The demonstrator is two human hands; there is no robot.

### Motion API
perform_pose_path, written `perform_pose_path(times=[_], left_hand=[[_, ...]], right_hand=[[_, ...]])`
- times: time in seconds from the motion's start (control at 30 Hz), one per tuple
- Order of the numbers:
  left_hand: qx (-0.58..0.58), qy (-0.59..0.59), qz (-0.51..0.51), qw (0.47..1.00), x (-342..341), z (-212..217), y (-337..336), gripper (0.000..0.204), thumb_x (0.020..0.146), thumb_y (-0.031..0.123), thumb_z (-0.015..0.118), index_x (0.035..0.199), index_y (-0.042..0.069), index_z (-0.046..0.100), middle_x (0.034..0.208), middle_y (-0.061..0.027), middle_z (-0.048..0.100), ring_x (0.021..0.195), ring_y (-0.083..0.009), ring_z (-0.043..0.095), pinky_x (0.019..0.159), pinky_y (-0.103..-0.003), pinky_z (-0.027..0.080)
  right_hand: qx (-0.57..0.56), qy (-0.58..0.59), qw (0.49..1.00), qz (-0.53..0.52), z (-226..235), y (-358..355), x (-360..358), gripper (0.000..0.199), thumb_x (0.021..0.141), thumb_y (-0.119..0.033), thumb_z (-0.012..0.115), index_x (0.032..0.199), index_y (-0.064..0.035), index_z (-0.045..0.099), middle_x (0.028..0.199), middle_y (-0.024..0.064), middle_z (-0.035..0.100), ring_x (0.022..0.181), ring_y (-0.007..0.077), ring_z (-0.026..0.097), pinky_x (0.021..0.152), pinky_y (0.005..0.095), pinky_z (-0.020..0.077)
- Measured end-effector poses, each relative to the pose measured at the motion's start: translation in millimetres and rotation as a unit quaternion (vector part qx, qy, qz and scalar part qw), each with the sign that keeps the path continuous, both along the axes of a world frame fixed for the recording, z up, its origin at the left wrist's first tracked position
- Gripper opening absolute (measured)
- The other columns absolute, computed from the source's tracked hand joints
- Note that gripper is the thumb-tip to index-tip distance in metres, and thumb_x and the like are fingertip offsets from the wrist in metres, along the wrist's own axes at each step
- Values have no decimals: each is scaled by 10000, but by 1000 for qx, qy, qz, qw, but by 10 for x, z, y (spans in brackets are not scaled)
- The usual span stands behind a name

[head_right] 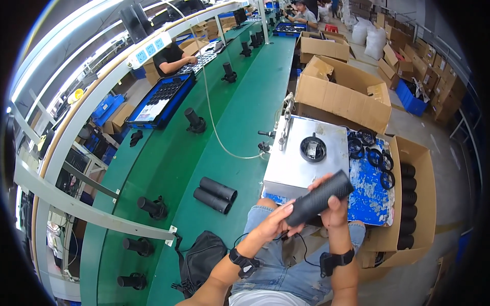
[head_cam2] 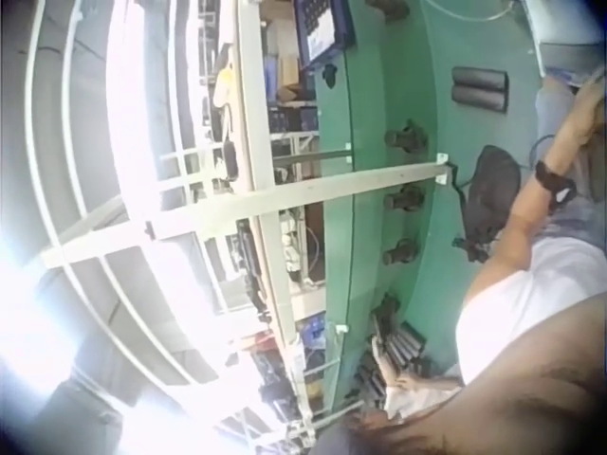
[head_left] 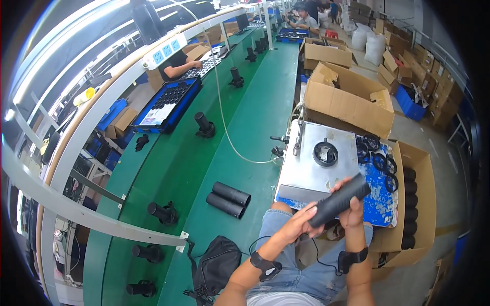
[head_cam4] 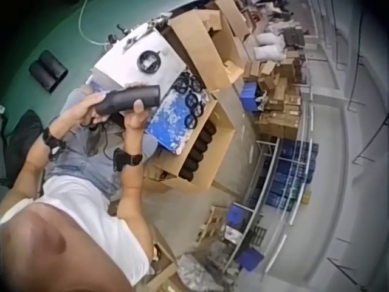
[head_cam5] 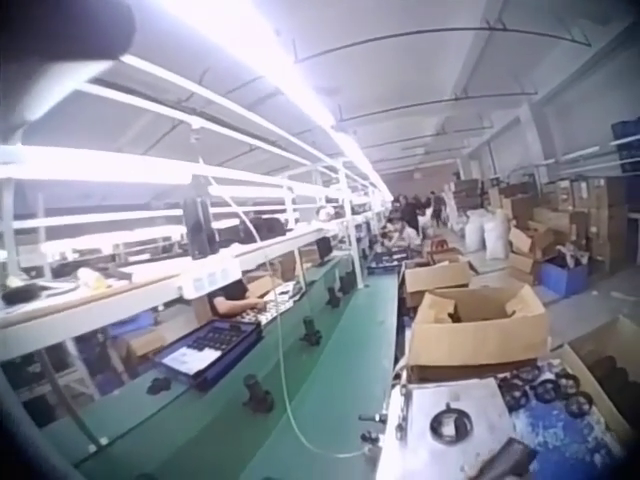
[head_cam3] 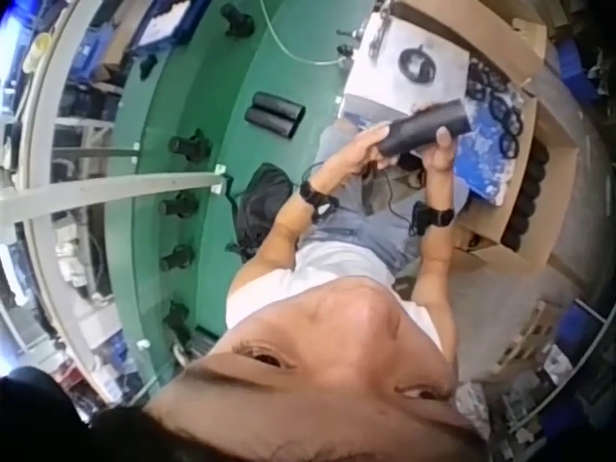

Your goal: Assembling fan units by pressing blades into housings using a manual press machine.

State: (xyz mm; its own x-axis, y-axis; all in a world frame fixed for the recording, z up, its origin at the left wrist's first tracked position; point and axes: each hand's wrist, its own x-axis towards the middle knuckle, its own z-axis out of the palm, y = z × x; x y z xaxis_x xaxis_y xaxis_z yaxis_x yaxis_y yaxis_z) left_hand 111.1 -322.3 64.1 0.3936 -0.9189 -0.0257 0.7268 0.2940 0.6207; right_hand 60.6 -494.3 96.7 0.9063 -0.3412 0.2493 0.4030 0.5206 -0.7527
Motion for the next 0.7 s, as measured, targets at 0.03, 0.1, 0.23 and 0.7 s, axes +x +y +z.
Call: perform_pose_path(times=[0.03,0.1,0.23,0.7], left_hand=[[46,-47,70,995,-3,118,-30,528,911,300,631,1316,44,408,877,-68,587,626,-102,530,566,-213,438],[34,-328,292,898,28,27,-196,649,852,168,703,1379,65,338,911,-47,550,716,-87,509,643,-208,432],[68,-333,225,913,47,230,-193,733,792,36,733,1388,20,307,1285,-101,437,1199,-184,443,1007,-318,375],[149,-151,5,977,329,-381,-313,456,1003,415,433,1263,41,452,813,-57,638,674,-116,597,621,-218,460]], right_hand=[[13,3,999,-34,-29,-26,41,669,740,-358,775,1234,-37,458,1085,137,585,1036,272,576,945,394,450],[72,27,994,-76,9,-27,125,634,790,-353,744,1259,-43,453,1150,115,562,1087,267,547,1001,403,415],[75,-67,994,35,70,-220,89,754,804,-410,723,1353,-48,355,1198,103,498,1182,280,463,1045,392,371],[-245,-65,963,-89,356,-818,805,496,769,-176,664,1198,-43,454,1086,76,503,1087,218,490,1011,354,352]])
